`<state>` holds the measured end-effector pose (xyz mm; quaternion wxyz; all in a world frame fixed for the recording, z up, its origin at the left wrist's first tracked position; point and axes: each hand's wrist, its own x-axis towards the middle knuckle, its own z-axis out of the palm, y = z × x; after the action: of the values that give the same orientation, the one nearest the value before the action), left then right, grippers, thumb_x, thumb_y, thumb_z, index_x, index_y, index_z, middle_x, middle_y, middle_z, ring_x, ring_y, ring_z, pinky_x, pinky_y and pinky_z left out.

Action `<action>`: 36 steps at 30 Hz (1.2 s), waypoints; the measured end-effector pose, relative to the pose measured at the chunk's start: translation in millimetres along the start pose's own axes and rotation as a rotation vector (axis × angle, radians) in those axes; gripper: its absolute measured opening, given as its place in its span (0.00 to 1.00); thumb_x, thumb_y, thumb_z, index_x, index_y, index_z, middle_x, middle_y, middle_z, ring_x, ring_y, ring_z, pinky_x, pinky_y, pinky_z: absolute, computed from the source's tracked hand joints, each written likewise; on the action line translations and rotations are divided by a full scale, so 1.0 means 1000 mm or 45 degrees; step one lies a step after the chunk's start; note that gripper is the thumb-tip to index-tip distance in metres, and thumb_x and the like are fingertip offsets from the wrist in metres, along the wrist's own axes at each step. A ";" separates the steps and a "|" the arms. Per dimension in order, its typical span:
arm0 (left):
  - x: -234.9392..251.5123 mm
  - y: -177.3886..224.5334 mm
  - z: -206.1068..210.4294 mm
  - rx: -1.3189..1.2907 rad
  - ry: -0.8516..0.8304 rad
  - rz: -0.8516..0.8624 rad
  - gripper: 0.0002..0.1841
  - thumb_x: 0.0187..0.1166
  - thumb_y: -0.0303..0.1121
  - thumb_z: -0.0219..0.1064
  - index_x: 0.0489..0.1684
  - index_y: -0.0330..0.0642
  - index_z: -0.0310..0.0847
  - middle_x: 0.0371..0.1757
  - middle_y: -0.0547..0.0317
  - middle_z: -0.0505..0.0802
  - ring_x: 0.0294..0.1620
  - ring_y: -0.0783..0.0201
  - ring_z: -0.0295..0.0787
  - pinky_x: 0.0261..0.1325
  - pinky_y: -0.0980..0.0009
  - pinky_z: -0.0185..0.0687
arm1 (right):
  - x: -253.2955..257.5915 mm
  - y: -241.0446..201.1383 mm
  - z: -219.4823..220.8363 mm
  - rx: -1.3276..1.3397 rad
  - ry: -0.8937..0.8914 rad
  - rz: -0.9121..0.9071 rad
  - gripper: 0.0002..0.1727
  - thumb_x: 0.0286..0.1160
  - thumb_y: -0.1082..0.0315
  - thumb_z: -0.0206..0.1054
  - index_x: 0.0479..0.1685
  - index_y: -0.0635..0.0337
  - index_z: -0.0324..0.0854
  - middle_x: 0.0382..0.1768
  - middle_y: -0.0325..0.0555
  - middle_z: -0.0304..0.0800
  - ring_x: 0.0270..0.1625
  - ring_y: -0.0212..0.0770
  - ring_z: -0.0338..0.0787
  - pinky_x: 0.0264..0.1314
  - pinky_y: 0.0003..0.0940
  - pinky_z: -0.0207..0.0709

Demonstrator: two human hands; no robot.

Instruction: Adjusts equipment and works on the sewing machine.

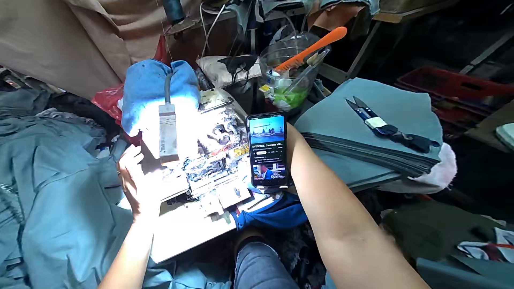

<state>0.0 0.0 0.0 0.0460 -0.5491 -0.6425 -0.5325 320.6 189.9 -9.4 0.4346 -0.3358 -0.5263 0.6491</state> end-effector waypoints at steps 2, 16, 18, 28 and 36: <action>0.000 0.001 0.001 -0.011 0.010 0.009 0.34 0.69 0.32 0.68 0.77 0.27 0.68 0.79 0.36 0.77 0.78 0.53 0.76 0.81 0.60 0.71 | -0.004 0.005 0.000 0.071 -0.045 -0.045 0.11 0.90 0.72 0.48 0.53 0.56 0.78 0.35 0.33 0.88 0.36 0.21 0.87 0.45 0.18 0.83; -0.002 -0.002 0.003 0.024 0.068 0.150 0.28 0.78 0.35 0.63 0.74 0.26 0.70 0.74 0.36 0.81 0.75 0.56 0.77 0.79 0.63 0.70 | -0.004 -0.013 0.012 0.092 0.213 0.162 0.24 0.95 0.50 0.44 0.70 0.54 0.75 0.49 0.41 0.90 0.47 0.30 0.91 0.52 0.32 0.87; -0.003 0.002 0.001 0.008 0.040 0.069 0.33 0.74 0.39 0.66 0.77 0.28 0.68 0.76 0.38 0.79 0.76 0.58 0.76 0.79 0.64 0.70 | -0.017 -0.042 0.020 0.019 0.315 0.142 0.33 0.93 0.40 0.40 0.82 0.50 0.70 0.66 0.44 0.85 0.62 0.39 0.87 0.63 0.43 0.83; 0.000 0.001 0.005 0.097 0.086 0.102 0.25 0.81 0.32 0.59 0.73 0.25 0.71 0.75 0.33 0.80 0.77 0.48 0.78 0.82 0.57 0.69 | -0.122 -0.017 0.133 -0.997 0.344 -1.047 0.06 0.72 0.73 0.70 0.43 0.65 0.88 0.41 0.51 0.91 0.43 0.42 0.91 0.46 0.38 0.86; -0.001 0.008 0.008 0.039 0.114 -0.012 0.23 0.91 0.35 0.45 0.72 0.26 0.75 0.76 0.37 0.81 0.78 0.50 0.78 0.83 0.58 0.69 | -0.067 0.053 0.193 -1.382 0.083 -0.580 0.17 0.85 0.63 0.60 0.64 0.52 0.90 0.51 0.50 0.96 0.49 0.55 0.96 0.48 0.58 0.86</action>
<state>10.8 3.4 1.1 0.0806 -0.5209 -0.6506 -0.5467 163.5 49.0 -20.1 0.3449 -0.4085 -0.8285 0.1667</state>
